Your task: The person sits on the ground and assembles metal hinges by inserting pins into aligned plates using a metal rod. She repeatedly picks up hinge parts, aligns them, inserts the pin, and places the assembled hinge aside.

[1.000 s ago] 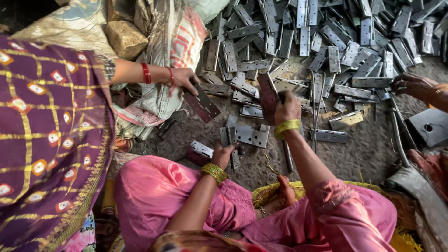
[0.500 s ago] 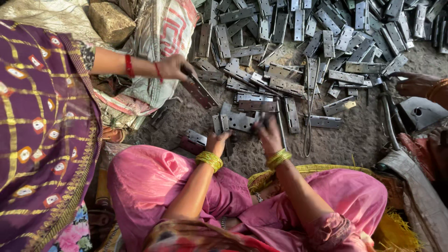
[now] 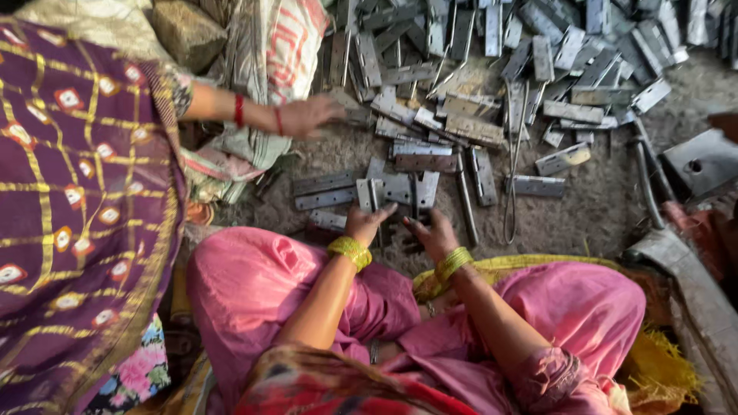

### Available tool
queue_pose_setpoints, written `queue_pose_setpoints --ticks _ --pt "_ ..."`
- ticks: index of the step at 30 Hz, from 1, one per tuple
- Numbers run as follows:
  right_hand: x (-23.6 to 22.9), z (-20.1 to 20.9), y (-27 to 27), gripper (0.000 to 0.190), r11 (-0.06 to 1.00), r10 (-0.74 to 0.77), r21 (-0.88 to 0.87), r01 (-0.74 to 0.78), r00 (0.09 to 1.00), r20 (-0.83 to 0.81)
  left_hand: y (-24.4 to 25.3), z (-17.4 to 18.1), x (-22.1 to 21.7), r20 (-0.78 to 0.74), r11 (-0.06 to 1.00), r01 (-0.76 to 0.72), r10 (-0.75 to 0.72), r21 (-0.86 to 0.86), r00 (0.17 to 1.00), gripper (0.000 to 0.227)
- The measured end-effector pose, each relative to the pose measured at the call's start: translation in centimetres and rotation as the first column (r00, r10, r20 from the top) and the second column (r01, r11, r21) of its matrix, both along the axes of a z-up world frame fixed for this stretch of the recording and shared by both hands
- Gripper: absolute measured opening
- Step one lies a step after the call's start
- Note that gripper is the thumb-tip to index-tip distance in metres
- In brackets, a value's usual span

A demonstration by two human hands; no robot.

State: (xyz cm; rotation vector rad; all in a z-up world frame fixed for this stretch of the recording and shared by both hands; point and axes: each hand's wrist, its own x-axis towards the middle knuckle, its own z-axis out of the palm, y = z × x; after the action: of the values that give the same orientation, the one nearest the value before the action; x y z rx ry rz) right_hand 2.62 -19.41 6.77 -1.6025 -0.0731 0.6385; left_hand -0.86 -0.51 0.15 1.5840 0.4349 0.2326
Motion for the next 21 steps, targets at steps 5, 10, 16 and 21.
queue_pose_setpoints --ticks 5,10,16,21 --pt "-0.8 1.2 1.0 0.043 0.981 0.058 -0.193 -0.017 0.976 0.21 -0.1 4.3 -0.2 0.061 0.999 0.041 -0.04 -0.02 0.997 0.048" --pt "-1.0 1.5 0.9 0.038 0.987 0.08 -0.155 -0.039 0.959 0.271 0.1 4.6 -0.6 -0.007 0.999 0.045 -0.045 -0.013 0.999 0.042" --pt "-0.7 -1.7 0.4 0.026 0.998 -0.067 0.016 0.065 0.981 0.182 0.8 2.3 -0.4 0.074 0.999 -0.029 0.032 -0.04 0.997 0.029" --pt "0.5 -4.6 -0.6 0.026 0.923 -0.242 0.279 0.266 0.963 -0.116 0.8 1.7 -0.5 0.092 0.983 -0.007 0.025 -0.182 0.995 0.026"
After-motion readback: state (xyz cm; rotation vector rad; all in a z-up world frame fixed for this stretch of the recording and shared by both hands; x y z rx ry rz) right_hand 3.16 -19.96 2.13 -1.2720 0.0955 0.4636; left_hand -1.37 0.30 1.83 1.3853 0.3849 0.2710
